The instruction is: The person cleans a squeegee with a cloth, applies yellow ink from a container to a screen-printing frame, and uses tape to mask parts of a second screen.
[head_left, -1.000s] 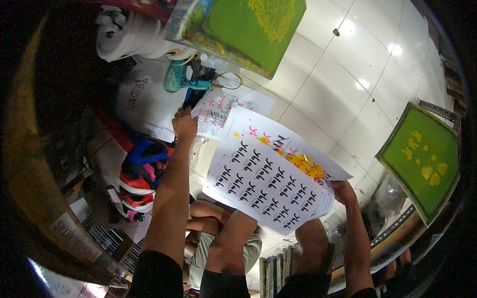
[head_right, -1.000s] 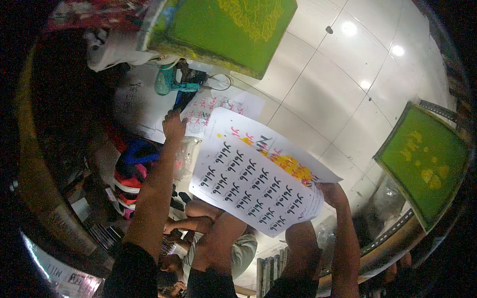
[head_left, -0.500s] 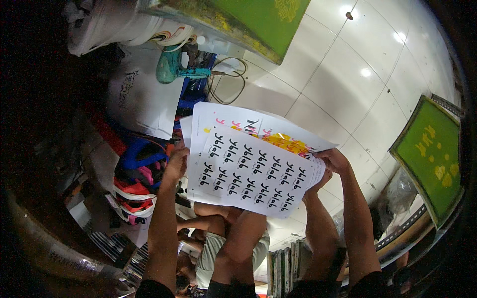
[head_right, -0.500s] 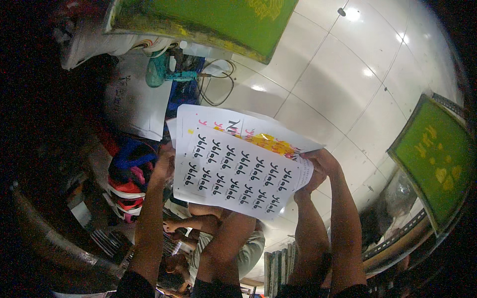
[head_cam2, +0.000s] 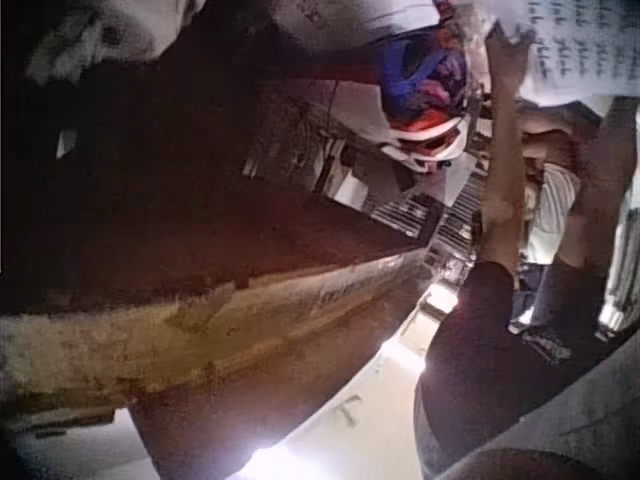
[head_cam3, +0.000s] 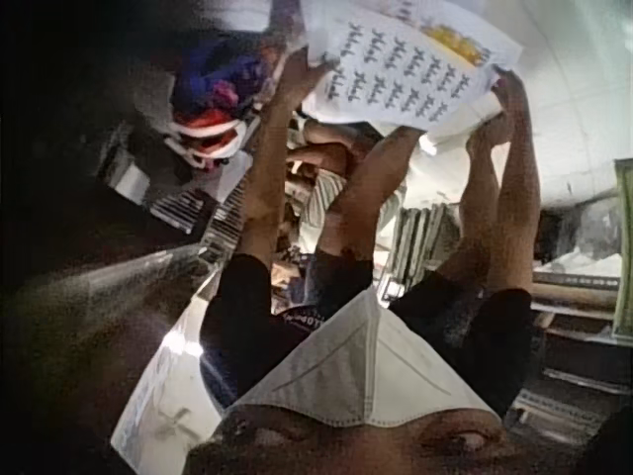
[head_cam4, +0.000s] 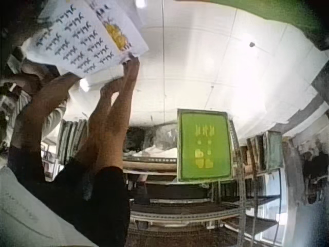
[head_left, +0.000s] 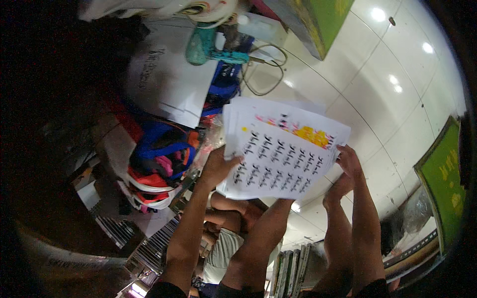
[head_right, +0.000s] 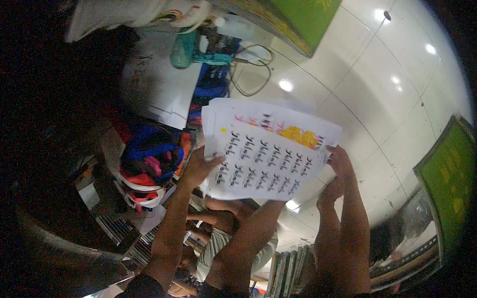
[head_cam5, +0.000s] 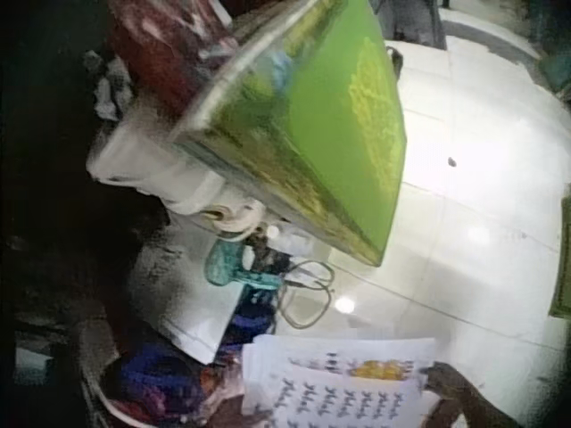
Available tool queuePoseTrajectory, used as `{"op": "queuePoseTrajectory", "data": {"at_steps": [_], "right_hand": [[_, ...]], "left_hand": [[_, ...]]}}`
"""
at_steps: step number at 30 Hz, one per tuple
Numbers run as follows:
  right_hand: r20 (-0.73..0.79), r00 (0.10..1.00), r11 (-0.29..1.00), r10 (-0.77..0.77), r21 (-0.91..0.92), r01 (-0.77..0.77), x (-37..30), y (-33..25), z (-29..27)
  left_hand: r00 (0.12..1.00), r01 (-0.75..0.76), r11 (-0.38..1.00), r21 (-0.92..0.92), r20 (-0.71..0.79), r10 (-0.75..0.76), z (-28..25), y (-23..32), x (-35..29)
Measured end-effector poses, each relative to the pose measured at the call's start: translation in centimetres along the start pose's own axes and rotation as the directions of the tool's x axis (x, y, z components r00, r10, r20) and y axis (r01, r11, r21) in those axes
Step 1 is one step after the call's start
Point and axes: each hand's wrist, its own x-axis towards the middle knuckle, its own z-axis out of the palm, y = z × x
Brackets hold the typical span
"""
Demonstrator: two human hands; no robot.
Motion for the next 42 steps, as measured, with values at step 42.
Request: {"op": "queuePoseTrajectory", "data": {"at_steps": [42], "right_hand": [[0.057, 0.978, 0.82, -0.199, -0.537, 0.198, -26.1, -3.3, 14.2]], "left_hand": [[0.907, 0.287, 0.779, -0.558, -0.103, -0.408, 8.5, 12.9, -24.4]]}}
